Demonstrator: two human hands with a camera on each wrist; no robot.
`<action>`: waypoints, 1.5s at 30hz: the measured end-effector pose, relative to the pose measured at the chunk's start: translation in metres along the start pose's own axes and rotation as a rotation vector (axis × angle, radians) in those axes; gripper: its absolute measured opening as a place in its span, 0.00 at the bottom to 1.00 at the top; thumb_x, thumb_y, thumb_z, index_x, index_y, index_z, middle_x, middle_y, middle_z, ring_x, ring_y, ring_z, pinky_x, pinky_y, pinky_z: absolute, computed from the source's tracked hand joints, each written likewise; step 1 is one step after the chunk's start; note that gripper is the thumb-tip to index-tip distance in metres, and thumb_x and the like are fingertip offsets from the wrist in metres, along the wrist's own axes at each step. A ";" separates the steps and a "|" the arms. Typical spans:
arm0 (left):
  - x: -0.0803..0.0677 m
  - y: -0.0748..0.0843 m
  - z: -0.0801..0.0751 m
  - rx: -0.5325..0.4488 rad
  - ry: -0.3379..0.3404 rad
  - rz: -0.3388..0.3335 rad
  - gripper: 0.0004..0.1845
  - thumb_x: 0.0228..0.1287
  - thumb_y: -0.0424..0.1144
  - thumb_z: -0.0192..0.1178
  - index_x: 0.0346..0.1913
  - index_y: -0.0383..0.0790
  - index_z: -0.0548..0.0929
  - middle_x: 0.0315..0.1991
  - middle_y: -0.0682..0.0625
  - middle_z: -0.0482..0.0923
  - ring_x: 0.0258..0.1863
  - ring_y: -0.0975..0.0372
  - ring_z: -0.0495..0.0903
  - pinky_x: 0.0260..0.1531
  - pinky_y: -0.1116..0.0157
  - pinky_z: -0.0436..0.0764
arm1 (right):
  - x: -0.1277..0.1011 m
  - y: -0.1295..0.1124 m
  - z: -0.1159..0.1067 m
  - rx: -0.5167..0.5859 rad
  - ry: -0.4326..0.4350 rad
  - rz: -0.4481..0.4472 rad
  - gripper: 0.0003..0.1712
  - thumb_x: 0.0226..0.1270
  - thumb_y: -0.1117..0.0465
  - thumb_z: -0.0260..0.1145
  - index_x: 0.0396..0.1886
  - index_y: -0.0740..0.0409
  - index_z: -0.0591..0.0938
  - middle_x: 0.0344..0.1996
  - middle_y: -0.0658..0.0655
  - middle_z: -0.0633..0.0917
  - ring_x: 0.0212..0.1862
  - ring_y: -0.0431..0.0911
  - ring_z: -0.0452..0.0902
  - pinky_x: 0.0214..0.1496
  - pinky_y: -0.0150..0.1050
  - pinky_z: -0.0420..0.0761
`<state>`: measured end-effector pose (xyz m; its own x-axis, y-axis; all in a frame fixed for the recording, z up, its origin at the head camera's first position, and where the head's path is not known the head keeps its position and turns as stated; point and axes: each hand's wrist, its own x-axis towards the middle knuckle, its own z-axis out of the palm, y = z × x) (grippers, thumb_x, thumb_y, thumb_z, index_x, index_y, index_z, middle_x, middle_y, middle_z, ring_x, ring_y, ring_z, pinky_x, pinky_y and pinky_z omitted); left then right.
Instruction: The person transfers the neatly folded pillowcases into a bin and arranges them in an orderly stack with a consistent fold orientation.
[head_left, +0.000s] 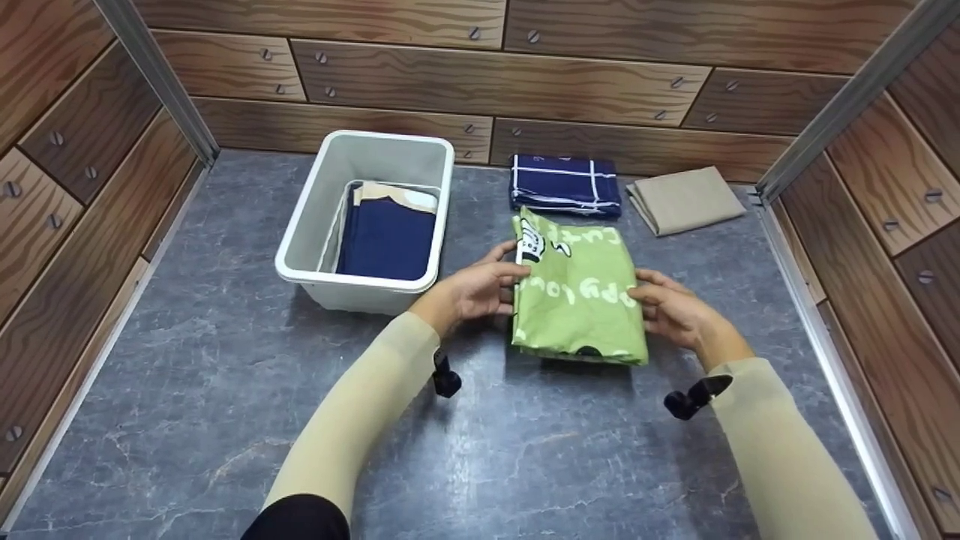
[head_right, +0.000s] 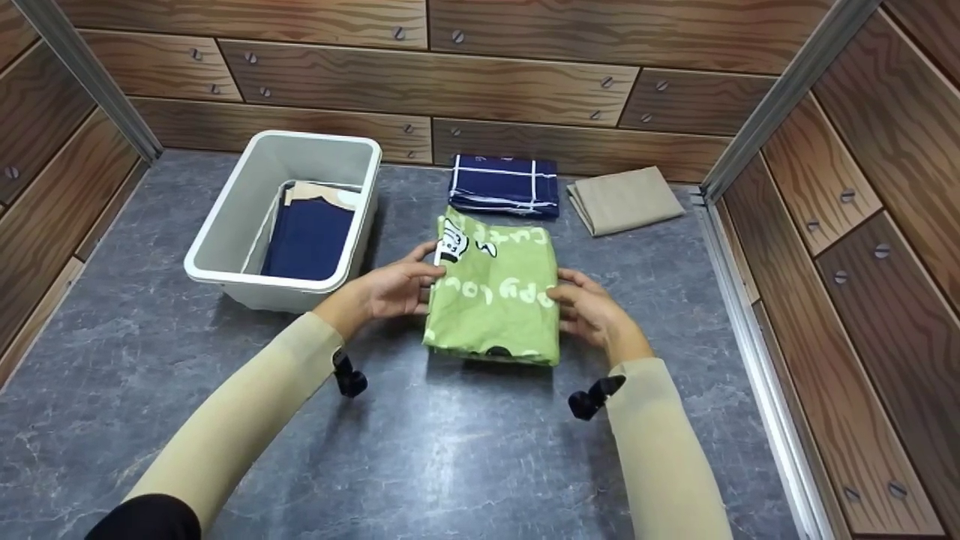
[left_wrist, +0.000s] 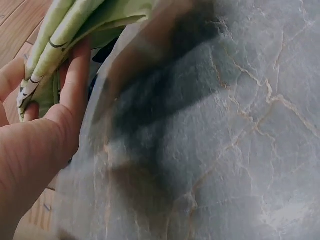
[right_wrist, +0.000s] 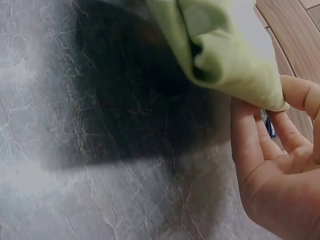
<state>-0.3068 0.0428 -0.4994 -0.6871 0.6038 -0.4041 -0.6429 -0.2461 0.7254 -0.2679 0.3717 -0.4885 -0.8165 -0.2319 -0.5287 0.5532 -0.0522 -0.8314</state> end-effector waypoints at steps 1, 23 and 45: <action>-0.001 0.001 0.002 0.001 0.004 0.001 0.40 0.70 0.33 0.58 0.75 0.65 0.51 0.48 0.44 0.79 0.42 0.50 0.83 0.40 0.54 0.83 | -0.001 -0.001 0.000 -0.001 -0.002 -0.003 0.39 0.73 0.64 0.60 0.77 0.51 0.51 0.43 0.48 0.85 0.45 0.43 0.84 0.47 0.40 0.85; -0.024 0.028 0.021 -0.002 0.039 0.043 0.40 0.69 0.32 0.58 0.75 0.65 0.52 0.49 0.42 0.78 0.43 0.49 0.83 0.42 0.53 0.83 | -0.014 -0.030 0.006 0.047 -0.061 -0.044 0.25 0.76 0.64 0.56 0.67 0.45 0.62 0.44 0.50 0.86 0.46 0.46 0.84 0.48 0.42 0.84; -0.048 0.057 0.017 0.026 0.041 0.091 0.38 0.70 0.33 0.58 0.74 0.65 0.54 0.44 0.43 0.81 0.38 0.52 0.84 0.40 0.55 0.84 | -0.012 -0.055 0.031 0.063 -0.096 -0.078 0.23 0.76 0.65 0.55 0.65 0.45 0.63 0.44 0.52 0.85 0.45 0.46 0.83 0.46 0.41 0.84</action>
<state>-0.3052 0.0130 -0.4289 -0.7557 0.5483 -0.3581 -0.5687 -0.2783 0.7741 -0.2830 0.3470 -0.4310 -0.8394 -0.3166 -0.4417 0.5005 -0.1337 -0.8553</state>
